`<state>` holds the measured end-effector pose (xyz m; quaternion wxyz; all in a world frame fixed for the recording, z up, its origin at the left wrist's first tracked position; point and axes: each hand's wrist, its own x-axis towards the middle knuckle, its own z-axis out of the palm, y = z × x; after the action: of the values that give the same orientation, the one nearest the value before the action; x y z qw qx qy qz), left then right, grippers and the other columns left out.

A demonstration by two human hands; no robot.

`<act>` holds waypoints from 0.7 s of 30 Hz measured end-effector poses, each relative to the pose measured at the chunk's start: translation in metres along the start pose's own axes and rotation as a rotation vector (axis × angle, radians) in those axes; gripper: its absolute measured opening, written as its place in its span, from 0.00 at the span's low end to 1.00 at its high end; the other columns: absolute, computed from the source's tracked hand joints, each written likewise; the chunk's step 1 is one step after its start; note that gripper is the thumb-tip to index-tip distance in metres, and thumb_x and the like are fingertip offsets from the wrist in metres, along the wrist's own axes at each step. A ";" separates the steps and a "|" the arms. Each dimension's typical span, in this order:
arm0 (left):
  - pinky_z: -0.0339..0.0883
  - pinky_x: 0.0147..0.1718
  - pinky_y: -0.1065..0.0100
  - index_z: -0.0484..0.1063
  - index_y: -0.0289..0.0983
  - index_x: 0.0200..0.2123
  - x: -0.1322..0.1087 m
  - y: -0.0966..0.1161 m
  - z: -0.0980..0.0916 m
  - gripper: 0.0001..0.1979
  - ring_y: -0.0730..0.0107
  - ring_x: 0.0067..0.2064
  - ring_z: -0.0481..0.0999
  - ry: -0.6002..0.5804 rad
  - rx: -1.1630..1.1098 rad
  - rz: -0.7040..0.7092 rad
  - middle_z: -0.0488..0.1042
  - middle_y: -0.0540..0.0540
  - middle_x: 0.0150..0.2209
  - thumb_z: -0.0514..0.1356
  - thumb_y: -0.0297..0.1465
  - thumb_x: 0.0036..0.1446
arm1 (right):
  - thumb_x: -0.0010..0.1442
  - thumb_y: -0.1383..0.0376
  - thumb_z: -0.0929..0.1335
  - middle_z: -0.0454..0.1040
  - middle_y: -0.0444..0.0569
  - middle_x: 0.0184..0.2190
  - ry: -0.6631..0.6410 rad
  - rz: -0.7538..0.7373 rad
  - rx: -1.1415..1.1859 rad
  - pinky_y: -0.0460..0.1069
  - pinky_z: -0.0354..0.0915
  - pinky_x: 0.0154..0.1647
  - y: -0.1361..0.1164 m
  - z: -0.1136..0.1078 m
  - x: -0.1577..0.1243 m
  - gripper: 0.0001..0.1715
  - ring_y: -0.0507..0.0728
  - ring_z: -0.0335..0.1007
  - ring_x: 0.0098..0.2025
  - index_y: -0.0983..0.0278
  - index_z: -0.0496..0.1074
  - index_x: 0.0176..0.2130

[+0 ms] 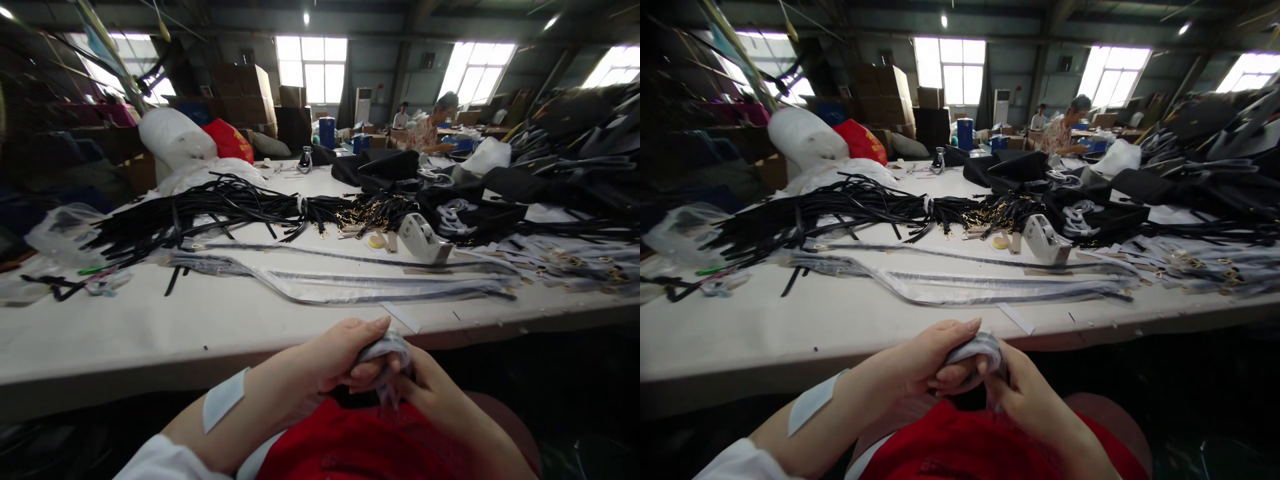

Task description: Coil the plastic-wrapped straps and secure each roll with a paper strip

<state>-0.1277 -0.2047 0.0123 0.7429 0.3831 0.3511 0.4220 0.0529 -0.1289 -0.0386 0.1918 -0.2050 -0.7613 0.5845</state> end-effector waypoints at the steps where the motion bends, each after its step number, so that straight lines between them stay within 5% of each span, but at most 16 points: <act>1: 0.51 0.19 0.72 0.73 0.31 0.33 -0.001 0.001 0.001 0.27 0.78 0.14 0.50 -0.010 0.016 0.002 0.53 0.57 0.11 0.47 0.49 0.64 | 0.61 0.63 0.65 0.77 0.51 0.38 0.068 0.004 -0.029 0.55 0.68 0.50 0.002 -0.003 0.003 0.14 0.62 0.73 0.45 0.64 0.73 0.46; 3: 0.48 0.18 0.72 0.73 0.31 0.33 -0.004 0.004 0.003 0.26 0.79 0.14 0.50 -0.028 0.027 0.000 0.54 0.57 0.11 0.50 0.48 0.64 | 0.62 0.59 0.65 0.77 0.52 0.41 0.171 0.003 -0.104 0.57 0.65 0.53 0.004 -0.012 0.008 0.16 0.63 0.71 0.47 0.64 0.74 0.47; 5: 0.49 0.18 0.72 0.74 0.30 0.33 -0.003 0.005 0.005 0.27 0.79 0.14 0.51 -0.030 -0.021 0.059 0.54 0.57 0.11 0.49 0.49 0.64 | 0.63 0.56 0.64 0.77 0.53 0.43 0.138 0.039 -0.057 0.56 0.65 0.53 0.005 -0.015 0.009 0.18 0.62 0.71 0.47 0.64 0.76 0.45; 10: 0.53 0.17 0.72 0.74 0.30 0.39 0.007 0.014 0.003 0.29 0.78 0.13 0.55 0.043 -0.269 0.323 0.60 0.54 0.14 0.44 0.48 0.66 | 0.66 0.49 0.60 0.78 0.53 0.30 -0.295 0.221 0.425 0.47 0.64 0.29 0.011 0.008 0.000 0.29 0.54 0.70 0.27 0.69 0.75 0.47; 14: 0.59 0.22 0.72 0.72 0.30 0.43 0.009 0.027 0.006 0.23 0.78 0.19 0.62 0.238 -0.352 0.478 0.64 0.51 0.22 0.47 0.44 0.66 | 0.60 0.47 0.68 0.74 0.46 0.24 -0.108 0.231 0.468 0.44 0.58 0.23 0.019 0.026 0.004 0.27 0.50 0.65 0.22 0.68 0.74 0.45; 18: 0.65 0.32 0.68 0.66 0.33 0.50 0.012 0.029 0.006 0.20 0.73 0.28 0.70 0.469 -0.133 0.722 0.70 0.48 0.30 0.50 0.43 0.66 | 0.54 0.53 0.74 0.74 0.45 0.28 -0.131 0.240 0.357 0.45 0.63 0.29 0.017 0.033 0.010 0.22 0.50 0.67 0.26 0.67 0.74 0.41; 21: 0.66 0.42 0.60 0.62 0.36 0.53 0.014 0.019 -0.007 0.20 0.67 0.36 0.73 0.679 0.378 0.982 0.72 0.46 0.35 0.48 0.43 0.67 | 0.58 0.54 0.72 0.70 0.41 0.20 -0.288 0.255 0.375 0.42 0.58 0.23 0.008 0.034 0.001 0.21 0.47 0.62 0.20 0.68 0.75 0.42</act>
<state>-0.1344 -0.1835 0.0227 0.2288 0.4691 0.4189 0.7430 0.0345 -0.1542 -0.0549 0.0410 -0.1748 -0.6272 0.7579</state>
